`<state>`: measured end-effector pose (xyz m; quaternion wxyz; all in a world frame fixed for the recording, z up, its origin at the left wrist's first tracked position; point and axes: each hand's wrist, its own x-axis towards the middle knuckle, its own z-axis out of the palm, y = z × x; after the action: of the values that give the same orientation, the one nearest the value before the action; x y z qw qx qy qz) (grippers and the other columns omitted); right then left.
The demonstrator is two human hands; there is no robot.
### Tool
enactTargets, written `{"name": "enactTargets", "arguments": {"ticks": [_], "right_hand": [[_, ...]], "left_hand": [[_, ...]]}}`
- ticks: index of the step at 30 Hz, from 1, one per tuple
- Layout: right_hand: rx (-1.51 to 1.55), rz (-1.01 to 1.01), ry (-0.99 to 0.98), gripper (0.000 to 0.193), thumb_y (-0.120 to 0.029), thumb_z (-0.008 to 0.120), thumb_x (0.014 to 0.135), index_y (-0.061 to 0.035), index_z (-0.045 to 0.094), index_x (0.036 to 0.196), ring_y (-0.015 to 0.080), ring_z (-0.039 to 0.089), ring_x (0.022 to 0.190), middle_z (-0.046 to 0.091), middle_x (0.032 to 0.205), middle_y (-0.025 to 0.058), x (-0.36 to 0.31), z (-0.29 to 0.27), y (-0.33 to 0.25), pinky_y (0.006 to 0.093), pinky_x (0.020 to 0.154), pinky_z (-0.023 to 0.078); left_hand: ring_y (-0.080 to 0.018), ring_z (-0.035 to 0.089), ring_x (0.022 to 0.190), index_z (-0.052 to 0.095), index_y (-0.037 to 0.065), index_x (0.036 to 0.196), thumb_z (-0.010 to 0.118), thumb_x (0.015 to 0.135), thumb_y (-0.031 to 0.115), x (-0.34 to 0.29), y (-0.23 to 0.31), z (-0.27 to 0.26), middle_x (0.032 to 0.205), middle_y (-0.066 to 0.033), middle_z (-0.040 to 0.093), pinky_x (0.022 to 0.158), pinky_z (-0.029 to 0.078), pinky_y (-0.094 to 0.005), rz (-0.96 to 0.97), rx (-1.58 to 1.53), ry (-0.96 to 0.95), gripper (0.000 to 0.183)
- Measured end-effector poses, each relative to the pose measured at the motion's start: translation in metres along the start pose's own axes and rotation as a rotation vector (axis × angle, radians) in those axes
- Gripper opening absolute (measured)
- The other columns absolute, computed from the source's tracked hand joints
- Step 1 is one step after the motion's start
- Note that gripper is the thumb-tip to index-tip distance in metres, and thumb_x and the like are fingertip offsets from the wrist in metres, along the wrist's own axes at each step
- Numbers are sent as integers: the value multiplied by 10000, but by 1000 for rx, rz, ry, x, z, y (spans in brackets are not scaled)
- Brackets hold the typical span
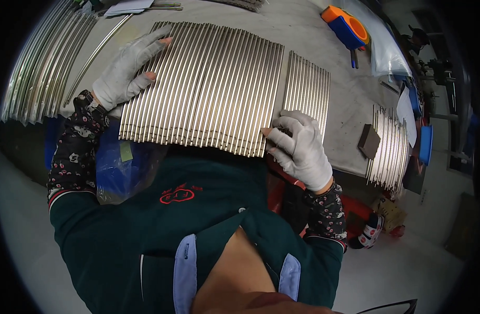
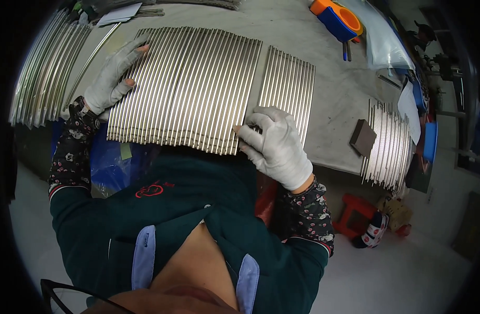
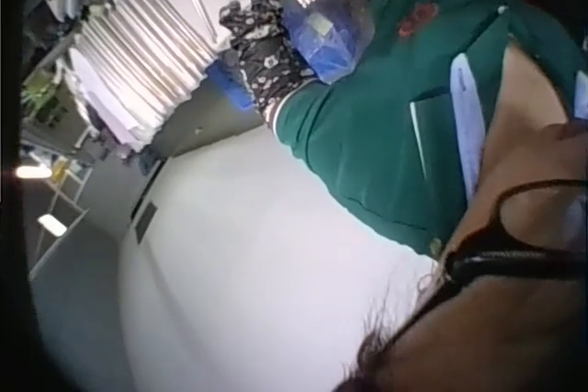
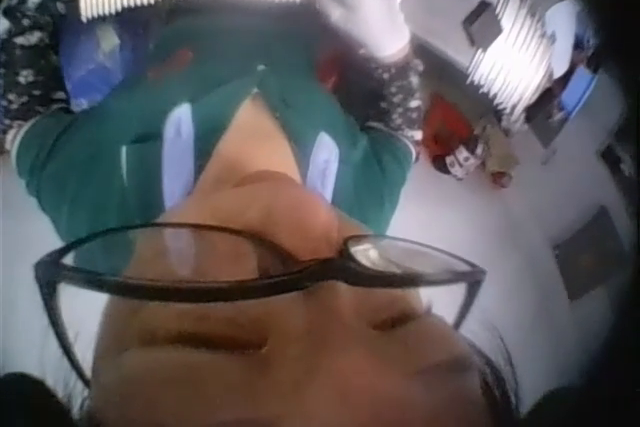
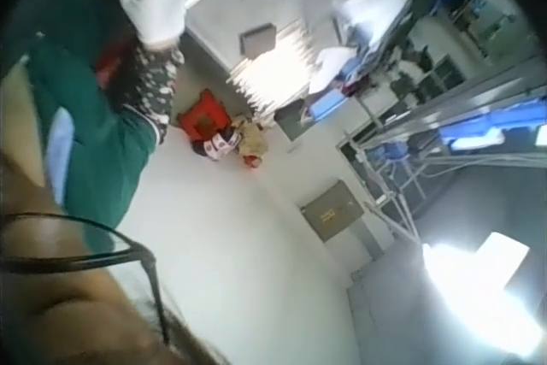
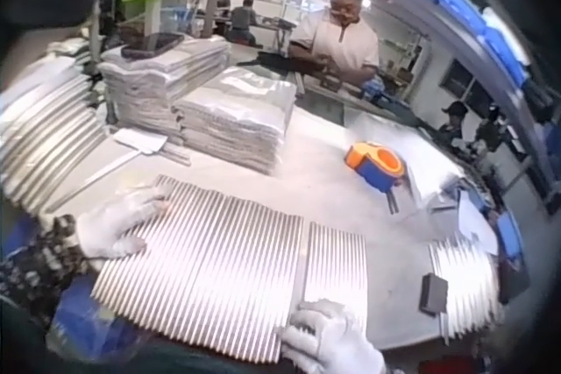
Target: The person sands thin metal rods with a sanding block, then organizes them into packaging sleeves on a work table.
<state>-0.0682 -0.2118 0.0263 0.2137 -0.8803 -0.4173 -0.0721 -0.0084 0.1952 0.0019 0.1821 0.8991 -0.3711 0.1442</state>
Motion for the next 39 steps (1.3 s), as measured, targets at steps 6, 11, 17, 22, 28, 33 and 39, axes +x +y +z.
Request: {"name": "enactTargets", "arguments": {"ticks": [6,11,17,22,28,33,39], "right_hand": [[2,-58,-51,343,-181,784,674,-158,679,999,262,556,1101,610,1058,41,7,-6,-2,421,926,428],[-65,-43,-109,349,-183,779,667,-145,661,993,269,537,1132,590,1097,51,11,-1,-7,439,949,415],[-16,-88,-126,348,-182,768,703,-149,660,1032,267,541,1116,580,1056,50,19,-6,-9,439,949,414],[-23,-67,-122,378,-182,769,683,-140,657,1041,274,535,1123,576,1078,56,24,1,-12,438,953,411],[2,-103,-157,386,-177,762,701,-117,647,1065,273,525,1137,569,1099,65,33,-3,-15,447,974,409],[-24,-106,-156,381,-183,757,712,-124,643,1071,280,513,1168,559,1146,67,36,3,-16,453,984,407],[5,-153,-192,352,-203,749,741,-138,646,1071,285,532,1137,572,1087,66,46,-3,-20,450,981,409]], "left_hand": [[-366,458,1296,267,193,1512,294,948,647,0,-2,1,1459,-155,423,1061,390,-479,30,37,14,725],[-360,458,1297,248,204,1520,292,956,632,0,-4,3,1459,-153,422,1053,399,-476,71,35,42,709],[-343,486,1278,265,237,1511,308,954,629,0,-4,3,1474,-145,407,1036,425,-466,59,9,62,682],[-334,474,1289,299,210,1497,304,942,652,-1,-4,2,1477,-131,403,1049,410,-470,64,29,70,710],[-339,476,1286,355,124,1466,319,938,653,-1,-7,6,1420,-133,472,1046,416,-471,77,-20,104,749],[-348,482,1277,433,74,1412,327,927,671,2,-6,3,1423,-155,461,1042,422,-471,59,-31,101,776],[-354,480,1278,462,65,1393,278,900,724,-3,-7,5,1433,-175,445,1051,413,-463,8,-5,82,844]]}}
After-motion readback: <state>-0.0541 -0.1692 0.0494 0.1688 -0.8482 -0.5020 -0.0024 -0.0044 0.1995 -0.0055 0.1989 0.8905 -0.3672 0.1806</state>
